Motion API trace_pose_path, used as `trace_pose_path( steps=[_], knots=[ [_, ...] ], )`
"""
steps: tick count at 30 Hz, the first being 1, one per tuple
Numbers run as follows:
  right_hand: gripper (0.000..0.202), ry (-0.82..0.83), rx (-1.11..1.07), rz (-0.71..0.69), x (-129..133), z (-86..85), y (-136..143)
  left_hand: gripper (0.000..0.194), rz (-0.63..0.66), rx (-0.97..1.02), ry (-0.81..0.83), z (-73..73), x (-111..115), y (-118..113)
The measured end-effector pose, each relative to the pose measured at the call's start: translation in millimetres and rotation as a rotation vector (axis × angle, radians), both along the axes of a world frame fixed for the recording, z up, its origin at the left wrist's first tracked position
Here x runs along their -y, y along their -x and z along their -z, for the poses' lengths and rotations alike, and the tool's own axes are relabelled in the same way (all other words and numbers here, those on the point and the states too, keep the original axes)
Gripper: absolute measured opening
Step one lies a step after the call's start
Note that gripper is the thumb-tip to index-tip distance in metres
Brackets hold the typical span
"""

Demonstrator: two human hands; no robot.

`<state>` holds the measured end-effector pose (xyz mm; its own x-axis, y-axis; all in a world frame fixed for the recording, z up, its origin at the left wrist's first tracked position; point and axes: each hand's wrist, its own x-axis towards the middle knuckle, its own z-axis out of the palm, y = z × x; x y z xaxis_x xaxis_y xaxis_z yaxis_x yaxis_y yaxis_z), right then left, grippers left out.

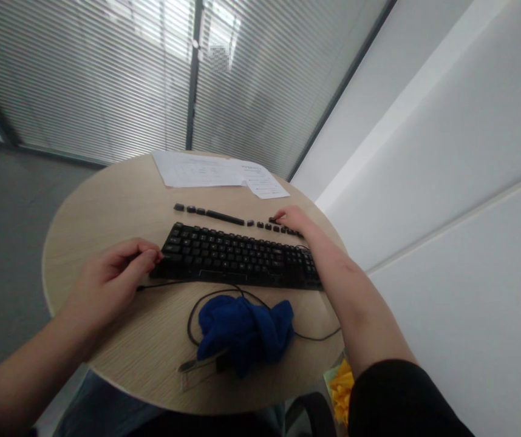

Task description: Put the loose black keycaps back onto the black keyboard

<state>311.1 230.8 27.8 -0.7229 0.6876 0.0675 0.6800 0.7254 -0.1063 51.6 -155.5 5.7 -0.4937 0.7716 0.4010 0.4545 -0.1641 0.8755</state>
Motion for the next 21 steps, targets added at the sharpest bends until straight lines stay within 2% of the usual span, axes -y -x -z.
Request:
trace_pose_path(
  steps=[13, 17, 21],
  knots=[
    [0.021, 0.013, -0.049, -0.003, 8, 2.4, 6, 0.028, -0.003, -0.010, 0.023, 2.7, -1, 2],
    [0.025, -0.038, -0.122, 0.015, 15, -10.0, 7, 0.030, -0.002, -0.020, 0.035, 1.5, 1, 3],
    [0.026, -0.105, -0.307, 0.050, 36, -31.3, -10, 0.030, 0.006, -0.003, 0.051, -1.2, 2, 2]
  ],
)
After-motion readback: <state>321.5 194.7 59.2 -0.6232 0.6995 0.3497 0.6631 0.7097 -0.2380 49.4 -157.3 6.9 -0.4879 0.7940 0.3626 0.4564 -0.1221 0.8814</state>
